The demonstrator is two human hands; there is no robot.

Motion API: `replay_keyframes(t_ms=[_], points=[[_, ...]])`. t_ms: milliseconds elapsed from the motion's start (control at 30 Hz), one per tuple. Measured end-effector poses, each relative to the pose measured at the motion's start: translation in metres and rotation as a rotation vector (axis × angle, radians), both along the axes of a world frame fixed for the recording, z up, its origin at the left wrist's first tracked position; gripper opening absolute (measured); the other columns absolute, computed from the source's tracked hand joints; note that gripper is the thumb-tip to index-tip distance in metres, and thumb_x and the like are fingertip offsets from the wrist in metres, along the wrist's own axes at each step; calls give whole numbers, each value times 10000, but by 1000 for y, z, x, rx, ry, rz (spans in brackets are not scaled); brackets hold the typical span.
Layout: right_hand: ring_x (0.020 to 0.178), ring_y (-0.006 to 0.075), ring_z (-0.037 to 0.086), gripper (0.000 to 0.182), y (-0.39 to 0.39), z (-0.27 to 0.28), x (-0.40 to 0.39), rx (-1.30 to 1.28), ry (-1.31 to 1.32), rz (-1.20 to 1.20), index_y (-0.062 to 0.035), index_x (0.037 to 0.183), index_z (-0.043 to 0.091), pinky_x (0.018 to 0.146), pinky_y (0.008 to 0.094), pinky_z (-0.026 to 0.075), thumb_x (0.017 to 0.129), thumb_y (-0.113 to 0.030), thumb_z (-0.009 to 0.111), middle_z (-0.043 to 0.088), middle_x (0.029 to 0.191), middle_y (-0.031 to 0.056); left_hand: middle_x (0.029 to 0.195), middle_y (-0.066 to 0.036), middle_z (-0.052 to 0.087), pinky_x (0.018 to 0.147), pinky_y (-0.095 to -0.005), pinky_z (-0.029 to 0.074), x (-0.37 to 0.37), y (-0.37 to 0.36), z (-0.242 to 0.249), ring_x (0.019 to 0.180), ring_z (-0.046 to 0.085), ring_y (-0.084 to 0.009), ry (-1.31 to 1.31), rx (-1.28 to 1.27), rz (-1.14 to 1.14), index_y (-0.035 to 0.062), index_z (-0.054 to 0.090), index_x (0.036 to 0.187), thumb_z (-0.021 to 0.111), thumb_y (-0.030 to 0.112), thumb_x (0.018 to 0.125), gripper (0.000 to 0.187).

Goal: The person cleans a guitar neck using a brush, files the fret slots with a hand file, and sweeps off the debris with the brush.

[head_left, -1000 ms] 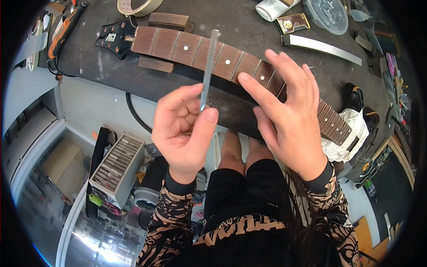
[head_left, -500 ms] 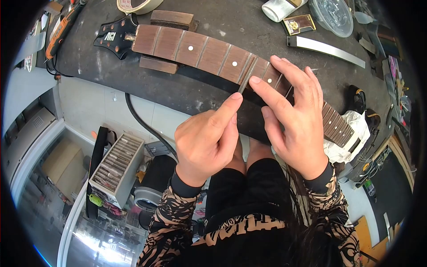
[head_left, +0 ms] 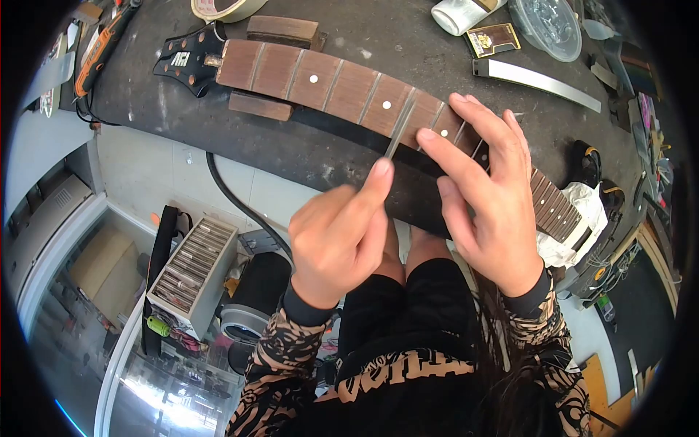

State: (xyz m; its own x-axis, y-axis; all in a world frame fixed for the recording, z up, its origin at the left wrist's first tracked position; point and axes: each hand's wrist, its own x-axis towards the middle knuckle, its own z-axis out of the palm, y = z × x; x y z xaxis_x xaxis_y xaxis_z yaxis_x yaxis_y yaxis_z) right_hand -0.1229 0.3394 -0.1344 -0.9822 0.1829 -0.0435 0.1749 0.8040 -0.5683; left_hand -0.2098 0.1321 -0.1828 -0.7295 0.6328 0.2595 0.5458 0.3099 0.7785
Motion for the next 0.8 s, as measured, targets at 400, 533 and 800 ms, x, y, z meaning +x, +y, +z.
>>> replay_keyframes(t_ms=[400, 533, 800], points=[[1358, 346, 661, 449, 25, -5, 51, 98, 94, -187, -131, 1286, 773, 1267, 632, 357, 882, 59, 723, 690, 1424, 128, 774, -104, 691, 534, -340, 465, -7, 29, 4, 553, 583, -209, 22, 99, 41, -53, 769, 1352, 764, -172, 838, 528], [1392, 351, 642, 531, 23, -12, 53, 107, 99, -140, -181, 1354, 770, 1257, 629, 367, 864, 22, 744, 658, 1480, 122, 929, -143, 801, 577, -325, 524, 19, 18, 10, 616, 681, -221, -148, 74, 74, -78, 768, 1310, 786, -153, 866, 450], [1398, 393, 626, 563, 29, -9, 55, 71, 75, -72, -152, 1368, 772, 1267, 616, 386, 843, 49, 743, 644, 1536, 174, 960, -129, 803, 629, -322, 544, 51, 9, 10, 650, 699, -211, -214, 39, 13, -75, 755, 1317, 778, -101, 920, 399]])
